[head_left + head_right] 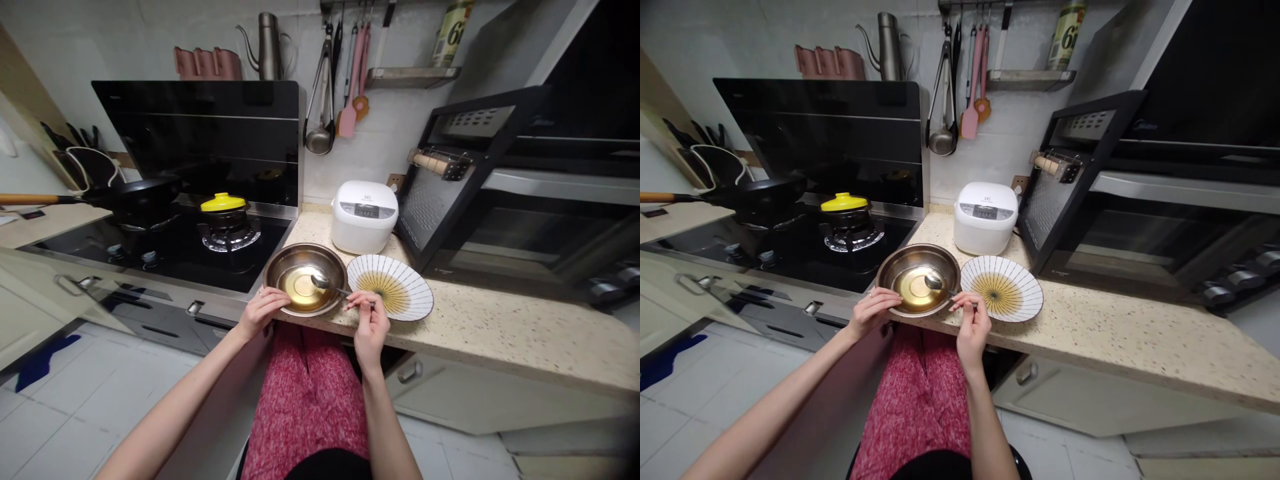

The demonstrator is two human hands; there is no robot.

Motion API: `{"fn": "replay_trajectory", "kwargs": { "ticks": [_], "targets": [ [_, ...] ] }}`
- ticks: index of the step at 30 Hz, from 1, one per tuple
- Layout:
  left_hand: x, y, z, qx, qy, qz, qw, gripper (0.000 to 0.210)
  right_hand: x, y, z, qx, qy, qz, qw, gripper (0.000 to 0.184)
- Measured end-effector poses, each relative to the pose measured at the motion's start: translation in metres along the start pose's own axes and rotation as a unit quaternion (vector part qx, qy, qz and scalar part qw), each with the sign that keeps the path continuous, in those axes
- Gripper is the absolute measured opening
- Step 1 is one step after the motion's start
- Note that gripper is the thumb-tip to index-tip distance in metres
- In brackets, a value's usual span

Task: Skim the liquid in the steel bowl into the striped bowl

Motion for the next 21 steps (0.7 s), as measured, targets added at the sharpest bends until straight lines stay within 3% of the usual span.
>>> {"fn": "replay_trajectory", "kwargs": {
  "ticks": [9, 21],
  "targets": [
    [-0.001, -0.003, -0.002, -0.001, 0.001, 0.004, 1.0, 0.025, -0.014, -0.017, 0.016, -0.019, -0.004, -0.052, 0.998, 0.027],
    [-0.002, -0.005, -0.005, 0.009, -0.022, 0.012, 1.0, 0.024, -0.06, -0.018, 0.029, -0.063, 0.034, -0.146, 0.987, 0.027]
  ]
}}
Point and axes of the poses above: each hand's wrist, its own y-axis away from the middle knuckle, its own x-axis out of the palm, z = x × y, the point moved 10 cm from there along -y, towards the middle knuckle, and after that the axes turned 1 degree about x, right-handed, at the moved point
